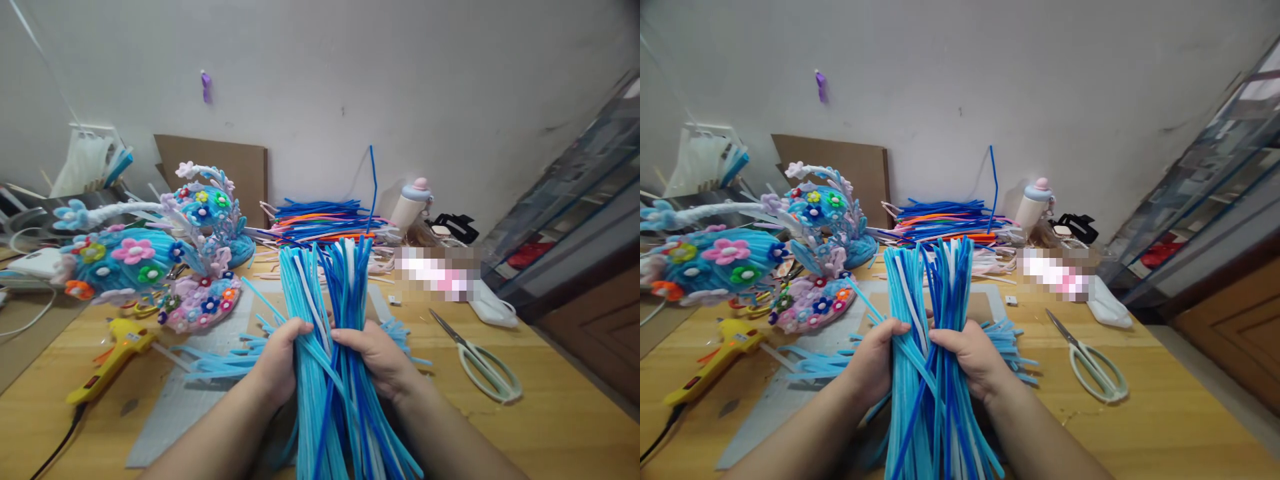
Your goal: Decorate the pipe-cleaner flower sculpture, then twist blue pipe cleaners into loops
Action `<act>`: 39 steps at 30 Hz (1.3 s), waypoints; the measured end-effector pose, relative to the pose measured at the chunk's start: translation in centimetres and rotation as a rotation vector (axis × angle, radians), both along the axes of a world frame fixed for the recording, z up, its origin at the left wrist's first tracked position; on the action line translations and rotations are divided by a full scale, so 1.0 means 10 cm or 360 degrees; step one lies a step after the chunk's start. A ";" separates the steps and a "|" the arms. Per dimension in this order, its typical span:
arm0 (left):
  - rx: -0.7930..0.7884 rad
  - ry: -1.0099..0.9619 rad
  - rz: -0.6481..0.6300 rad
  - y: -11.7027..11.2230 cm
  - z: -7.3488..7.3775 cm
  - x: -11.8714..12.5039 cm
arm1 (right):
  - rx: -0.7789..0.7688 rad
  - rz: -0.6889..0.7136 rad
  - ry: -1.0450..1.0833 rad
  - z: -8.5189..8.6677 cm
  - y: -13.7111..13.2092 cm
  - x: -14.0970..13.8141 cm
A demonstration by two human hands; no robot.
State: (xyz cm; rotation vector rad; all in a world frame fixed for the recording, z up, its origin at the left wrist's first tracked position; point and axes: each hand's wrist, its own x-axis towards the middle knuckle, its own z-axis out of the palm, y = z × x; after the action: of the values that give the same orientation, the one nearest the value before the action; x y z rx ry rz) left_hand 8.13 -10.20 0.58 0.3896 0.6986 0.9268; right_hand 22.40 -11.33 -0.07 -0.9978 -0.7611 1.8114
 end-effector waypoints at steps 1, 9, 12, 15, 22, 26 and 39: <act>0.0002 0.0013 0.0009 0.00 0.00 0.00 | 0.0007 0.0007 0.0013 0.01 0.00 -0.01; 0.0114 0.0277 0.0040 -0.01 -0.06 0.02 | 0.0098 -0.0110 -0.0123 -0.02 -0.01 -0.05; 0.0040 0.0268 0.0069 0.00 -0.09 0.02 | 0.0057 -0.0151 -0.0197 -0.03 -0.01 -0.04; -0.0011 0.0230 0.0111 0.01 -0.09 0.02 | 0.0035 -0.0158 -0.0174 -0.04 -0.01 -0.03; 0.0291 0.0441 0.0025 -0.03 -0.03 0.06 | 0.0358 -0.0251 -0.0372 -0.04 0.01 -0.05; 0.0611 0.0710 -0.0062 -0.07 -0.04 0.07 | 0.0379 -0.0308 -0.0455 -0.05 0.01 -0.09; 0.0233 0.0459 0.0010 -0.08 -0.04 0.08 | 0.0237 -0.0211 -0.0140 0.01 -0.01 -0.07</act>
State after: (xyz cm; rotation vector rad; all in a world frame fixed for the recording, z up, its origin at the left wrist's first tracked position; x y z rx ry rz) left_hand 8.97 -11.01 0.14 0.6601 0.8976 0.9401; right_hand 21.72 -11.46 0.04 -1.0108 -0.8506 1.5826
